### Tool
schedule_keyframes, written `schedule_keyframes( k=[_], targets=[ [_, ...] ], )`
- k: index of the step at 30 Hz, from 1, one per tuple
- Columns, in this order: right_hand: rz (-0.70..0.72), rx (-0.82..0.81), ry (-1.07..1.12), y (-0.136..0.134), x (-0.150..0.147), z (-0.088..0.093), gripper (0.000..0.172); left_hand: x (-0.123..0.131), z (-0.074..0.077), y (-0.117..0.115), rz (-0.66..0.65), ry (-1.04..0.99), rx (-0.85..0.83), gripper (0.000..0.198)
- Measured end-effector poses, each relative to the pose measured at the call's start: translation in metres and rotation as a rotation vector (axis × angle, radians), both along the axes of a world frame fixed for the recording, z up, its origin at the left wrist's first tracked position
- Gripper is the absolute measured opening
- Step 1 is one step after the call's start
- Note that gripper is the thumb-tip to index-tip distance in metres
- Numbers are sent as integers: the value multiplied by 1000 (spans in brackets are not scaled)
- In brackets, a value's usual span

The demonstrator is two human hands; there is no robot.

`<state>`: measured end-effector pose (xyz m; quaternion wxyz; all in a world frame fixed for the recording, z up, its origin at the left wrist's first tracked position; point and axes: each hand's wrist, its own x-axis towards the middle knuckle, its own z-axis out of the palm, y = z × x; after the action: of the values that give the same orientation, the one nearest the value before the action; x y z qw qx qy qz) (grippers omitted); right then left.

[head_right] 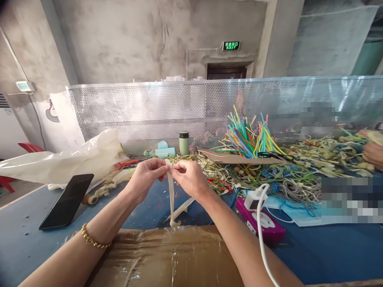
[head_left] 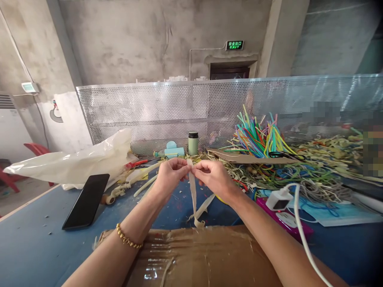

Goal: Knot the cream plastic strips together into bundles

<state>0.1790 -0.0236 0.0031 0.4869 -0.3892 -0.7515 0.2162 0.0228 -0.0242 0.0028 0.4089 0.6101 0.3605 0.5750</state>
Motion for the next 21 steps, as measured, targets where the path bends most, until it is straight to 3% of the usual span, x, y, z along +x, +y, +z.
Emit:
schedule_keyframes(
  k=[8, 21],
  targets=[
    [-41, 9, -83, 2, 1, -2, 18, -1, -4, 3, 84, 210, 62, 9],
    [-100, 136, -104, 6, 0, -5, 15, -1, -6, 5, 86, 258, 64, 9]
  ],
)
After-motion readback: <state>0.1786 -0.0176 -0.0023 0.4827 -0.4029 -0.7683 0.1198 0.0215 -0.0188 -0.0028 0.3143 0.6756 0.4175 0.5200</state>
